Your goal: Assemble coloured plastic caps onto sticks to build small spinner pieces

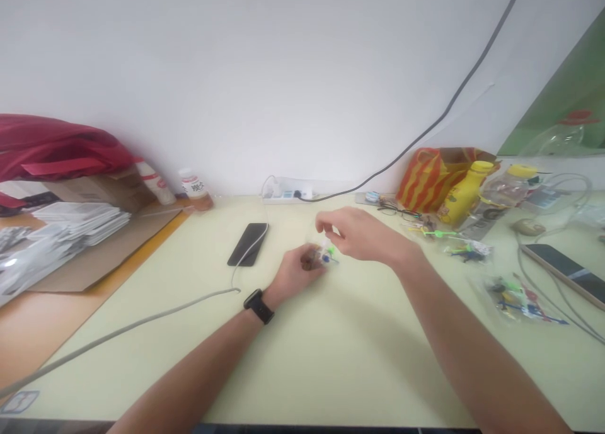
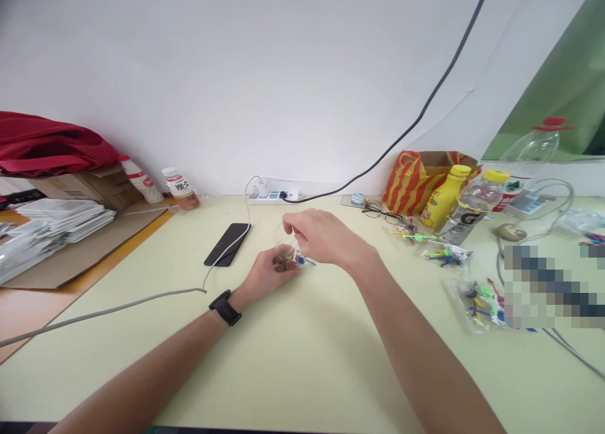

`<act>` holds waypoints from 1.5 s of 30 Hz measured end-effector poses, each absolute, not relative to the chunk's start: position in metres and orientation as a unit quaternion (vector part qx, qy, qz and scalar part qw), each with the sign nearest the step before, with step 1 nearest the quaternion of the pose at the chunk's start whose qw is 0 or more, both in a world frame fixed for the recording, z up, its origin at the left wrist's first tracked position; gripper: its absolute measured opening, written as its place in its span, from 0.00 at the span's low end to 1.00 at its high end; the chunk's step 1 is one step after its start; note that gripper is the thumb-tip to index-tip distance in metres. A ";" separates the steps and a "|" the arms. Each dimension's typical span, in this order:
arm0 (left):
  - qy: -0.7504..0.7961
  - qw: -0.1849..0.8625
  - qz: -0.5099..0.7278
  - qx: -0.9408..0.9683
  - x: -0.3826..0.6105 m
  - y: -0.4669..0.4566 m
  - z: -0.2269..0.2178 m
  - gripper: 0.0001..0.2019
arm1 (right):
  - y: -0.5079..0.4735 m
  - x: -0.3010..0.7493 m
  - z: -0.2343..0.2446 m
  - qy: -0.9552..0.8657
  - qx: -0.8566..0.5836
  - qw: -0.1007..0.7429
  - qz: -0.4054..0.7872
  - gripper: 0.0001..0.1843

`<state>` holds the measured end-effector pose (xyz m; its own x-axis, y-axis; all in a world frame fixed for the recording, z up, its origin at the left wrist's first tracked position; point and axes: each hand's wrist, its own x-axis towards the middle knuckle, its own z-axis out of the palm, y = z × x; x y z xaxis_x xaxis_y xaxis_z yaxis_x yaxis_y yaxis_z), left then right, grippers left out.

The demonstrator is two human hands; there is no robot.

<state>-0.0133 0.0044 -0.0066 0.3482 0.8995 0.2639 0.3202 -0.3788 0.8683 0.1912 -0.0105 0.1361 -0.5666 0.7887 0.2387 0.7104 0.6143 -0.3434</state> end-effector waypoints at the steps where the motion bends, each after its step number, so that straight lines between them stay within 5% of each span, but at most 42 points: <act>1: 0.414 0.371 0.392 0.733 -0.013 0.004 -0.007 0.16 | -0.011 0.190 0.135 -0.882 -0.428 0.169 0.103 0.12; 19: 0.435 0.344 0.363 0.749 -0.013 0.003 -0.004 0.16 | -0.008 0.174 0.122 -0.881 -0.460 0.087 -0.068 0.10; 31: 0.376 0.450 0.403 0.703 -0.011 0.004 0.004 0.20 | 0.006 0.211 0.144 -0.779 -0.483 0.395 0.061 0.15; 40: 0.347 0.548 0.429 0.628 -0.006 -0.003 0.016 0.20 | 0.013 0.228 0.096 -0.791 -0.423 0.275 0.347 0.29; 45: 0.327 0.563 0.435 0.622 -0.002 -0.010 0.024 0.18 | -0.003 0.215 0.062 -0.743 -0.403 0.361 0.394 0.18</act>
<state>-0.0023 -0.0102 0.0244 0.4074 0.8969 0.1722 -0.0837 -0.1512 0.9850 0.2150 -0.0033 0.0617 -0.4146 0.8837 0.2174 0.3149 0.3634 -0.8768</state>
